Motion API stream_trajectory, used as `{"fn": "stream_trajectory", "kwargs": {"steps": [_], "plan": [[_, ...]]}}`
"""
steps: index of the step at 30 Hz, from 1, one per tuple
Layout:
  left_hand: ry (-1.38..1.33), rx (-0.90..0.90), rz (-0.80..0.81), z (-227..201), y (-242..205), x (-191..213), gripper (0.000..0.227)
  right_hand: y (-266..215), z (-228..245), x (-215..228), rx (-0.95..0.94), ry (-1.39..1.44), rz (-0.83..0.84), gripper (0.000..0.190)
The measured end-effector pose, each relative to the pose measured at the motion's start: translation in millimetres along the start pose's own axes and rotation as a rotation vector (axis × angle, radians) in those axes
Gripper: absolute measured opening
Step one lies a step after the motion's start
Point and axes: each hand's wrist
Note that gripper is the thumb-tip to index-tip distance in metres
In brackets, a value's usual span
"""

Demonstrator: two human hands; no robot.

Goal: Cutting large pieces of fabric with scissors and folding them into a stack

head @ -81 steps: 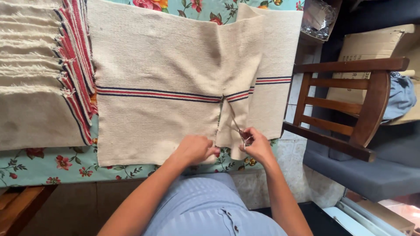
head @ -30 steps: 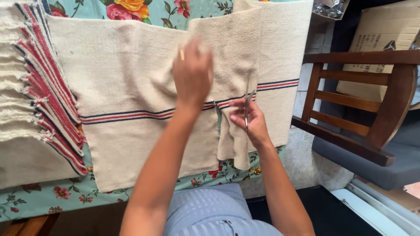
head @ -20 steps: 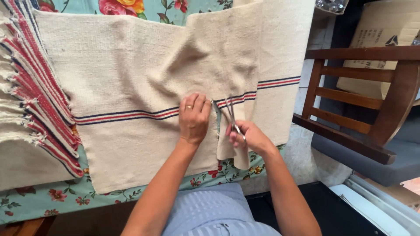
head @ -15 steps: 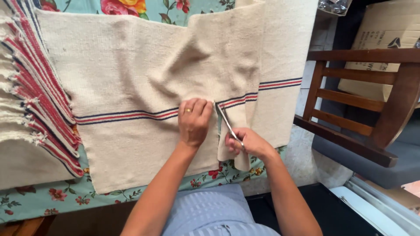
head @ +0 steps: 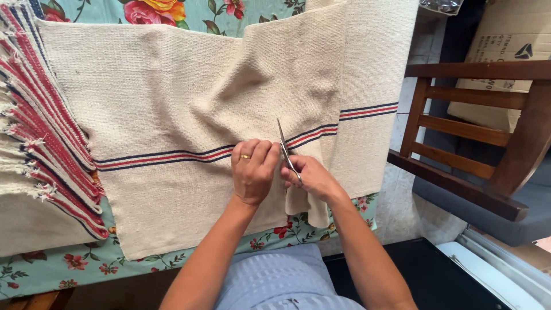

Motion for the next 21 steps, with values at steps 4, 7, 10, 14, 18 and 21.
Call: {"fn": "stream_trajectory", "kwargs": {"steps": [4, 7, 10, 14, 18, 21], "plan": [[-0.022, -0.013, -0.004, -1.4, 0.9, 2.1, 0.006, 2.7, 2.7, -2.4, 0.032, -0.043, -0.009, 0.041], [-0.033, -0.013, -0.002, -1.1, 0.5, 1.4, 0.007, 6.0, -6.0, -0.6, 0.039, -0.051, -0.021, 0.040], [-0.038, -0.015, -0.002, -1.1, 2.4, 2.5, 0.007, 4.7, -7.1, -0.7, 0.040, -0.056, -0.034, 0.039], [-0.059, -0.018, -0.011, 0.7, 4.2, 3.5, 0.010, -1.6, 4.6, -7.3, 0.058, -0.074, -0.028, 0.036], [-0.053, -0.025, -0.020, 0.7, 1.9, -0.2, 0.013, -2.1, 4.9, -7.5, 0.098, -0.104, -0.028, 0.038], [-0.054, -0.025, -0.023, 1.4, -1.3, -4.1, 0.016, -3.4, 3.4, -10.5, 0.120, -0.102, -0.039, 0.036]]}}
Point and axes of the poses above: each hand's wrist, its own y-axis towards the middle knuckle, its own x-axis out of the back of the hand, z = x × y, and after that the axes turned 10 degrees about y, right-handed
